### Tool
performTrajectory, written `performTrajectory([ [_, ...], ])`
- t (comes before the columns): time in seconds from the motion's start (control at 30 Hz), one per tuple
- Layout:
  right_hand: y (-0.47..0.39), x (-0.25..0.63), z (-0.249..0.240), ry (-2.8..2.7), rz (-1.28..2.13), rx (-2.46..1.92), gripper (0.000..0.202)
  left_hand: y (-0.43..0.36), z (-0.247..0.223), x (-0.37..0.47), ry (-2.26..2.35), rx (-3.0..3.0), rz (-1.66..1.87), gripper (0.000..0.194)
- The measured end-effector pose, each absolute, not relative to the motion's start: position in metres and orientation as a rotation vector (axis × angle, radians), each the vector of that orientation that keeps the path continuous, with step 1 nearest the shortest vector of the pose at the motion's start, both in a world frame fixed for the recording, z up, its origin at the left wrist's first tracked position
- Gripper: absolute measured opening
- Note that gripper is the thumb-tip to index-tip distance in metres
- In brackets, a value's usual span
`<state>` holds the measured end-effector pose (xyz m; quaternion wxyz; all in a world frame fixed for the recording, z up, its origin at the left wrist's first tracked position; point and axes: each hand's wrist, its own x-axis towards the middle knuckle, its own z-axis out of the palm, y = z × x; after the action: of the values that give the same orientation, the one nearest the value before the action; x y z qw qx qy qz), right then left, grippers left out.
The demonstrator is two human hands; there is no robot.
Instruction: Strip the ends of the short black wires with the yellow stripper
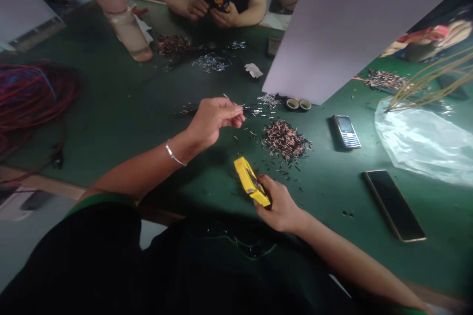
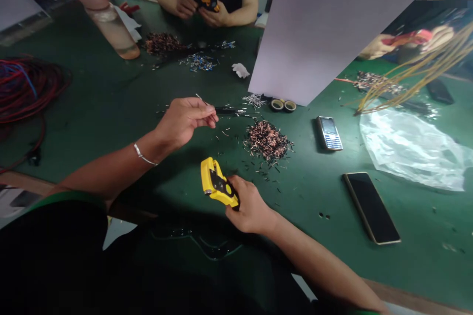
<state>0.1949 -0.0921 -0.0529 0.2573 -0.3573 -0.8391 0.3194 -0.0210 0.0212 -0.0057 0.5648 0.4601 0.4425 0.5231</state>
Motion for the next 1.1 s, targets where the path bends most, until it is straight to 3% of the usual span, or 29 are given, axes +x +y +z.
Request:
performTrajectory([
  [0.33, -0.086, 0.194, -0.063, -2.321, 0.632, -1.093, 0.038, 0.010, 0.001, -0.014, 1.092, 1.159, 1.227, 0.016],
  [0.67, -0.077, 0.199, -0.049, -1.266, 1.587, -0.942, 0.033, 0.007, 0.000, -0.012, 1.096, 1.069, 1.299, 0.013],
  [1.1, -0.074, 0.196, -0.051, -1.155, 1.664, -0.919, 0.033, -0.022, 0.004, 0.008, 1.108, 1.244, 1.295, 0.007],
])
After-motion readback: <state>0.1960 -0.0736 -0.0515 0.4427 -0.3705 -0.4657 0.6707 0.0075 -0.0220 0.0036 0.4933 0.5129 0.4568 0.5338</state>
